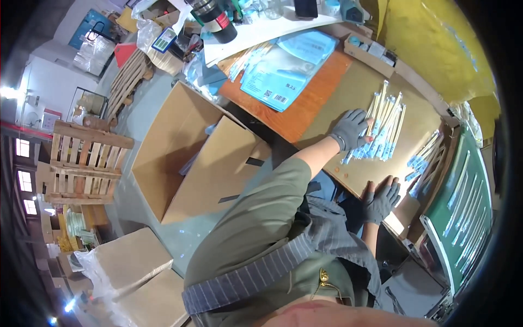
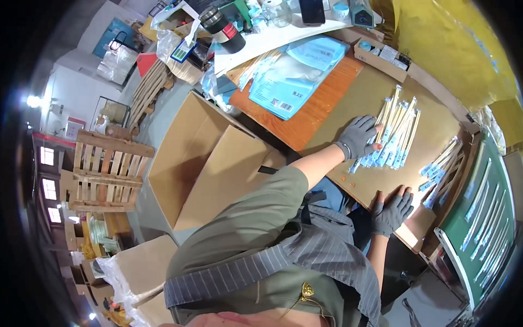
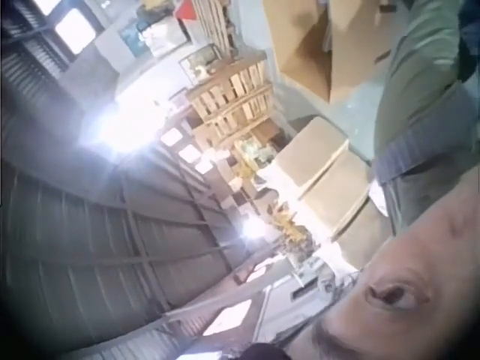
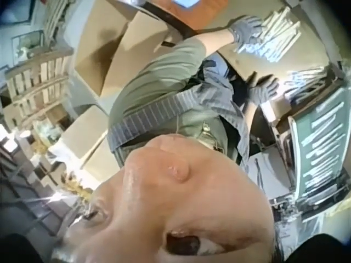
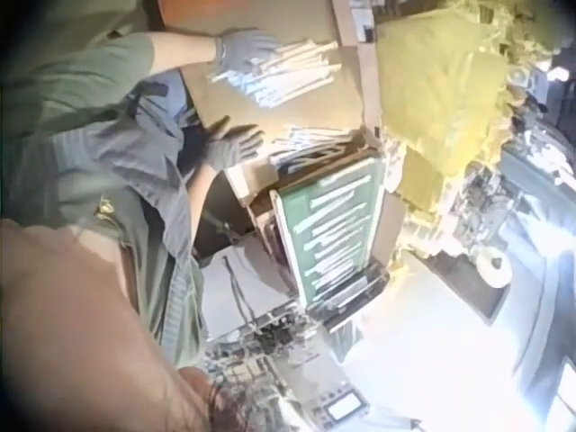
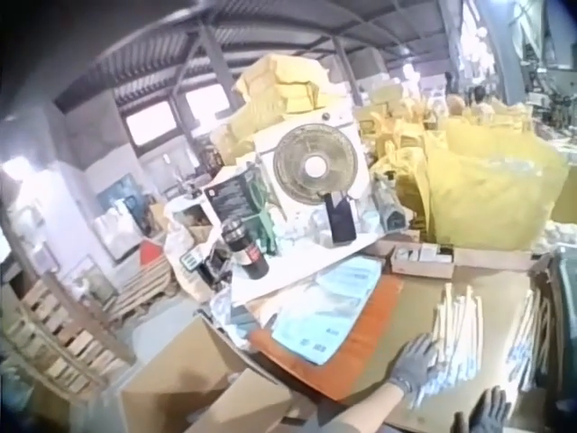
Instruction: Packaging bundles of chopsticks into plastic bags and placing them in a cardboard box.
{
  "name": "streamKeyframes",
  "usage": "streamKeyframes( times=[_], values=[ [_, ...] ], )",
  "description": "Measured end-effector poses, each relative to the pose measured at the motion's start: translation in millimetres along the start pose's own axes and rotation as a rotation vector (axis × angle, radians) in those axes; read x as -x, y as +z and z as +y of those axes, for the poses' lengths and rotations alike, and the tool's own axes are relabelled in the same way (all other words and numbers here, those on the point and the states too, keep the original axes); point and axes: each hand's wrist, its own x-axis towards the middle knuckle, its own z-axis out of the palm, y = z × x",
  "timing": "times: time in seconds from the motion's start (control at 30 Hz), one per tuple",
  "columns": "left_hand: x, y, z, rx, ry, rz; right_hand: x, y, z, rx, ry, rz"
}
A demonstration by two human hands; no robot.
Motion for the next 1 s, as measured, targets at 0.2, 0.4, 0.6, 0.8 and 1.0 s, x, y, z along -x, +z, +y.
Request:
streamKeyframes(
  times=[0.2,0.4,0.6,0.8,1.0],
  values=[
    [-3.7,-12.8,-10.8,0.003,0.028,-0.018,-0.8,-1.0,-11.2,-0.015,0.036,0.007],
    [-6.4,-8.9,3.4,0.032,-0.270,-0.148,-4.9,-10.1,-7.4,-0.170,0.089,0.047],
    [-8.3,-0.5,-14.3,0.079,0.026,-0.048,0.4,-2.6,-1.2,-0.172,0.090,0.124],
    [-7.0,-1.0,-8.6,0.002,0.099,-0.177,11.6,7.2,-0.9,-0.182,0.127,0.124],
    [-10.9,-12.9,0.2,-0.033,0.058,-0.289,5.7,15.4,-7.6,-0.213,0.103,0.142]
  ],
)
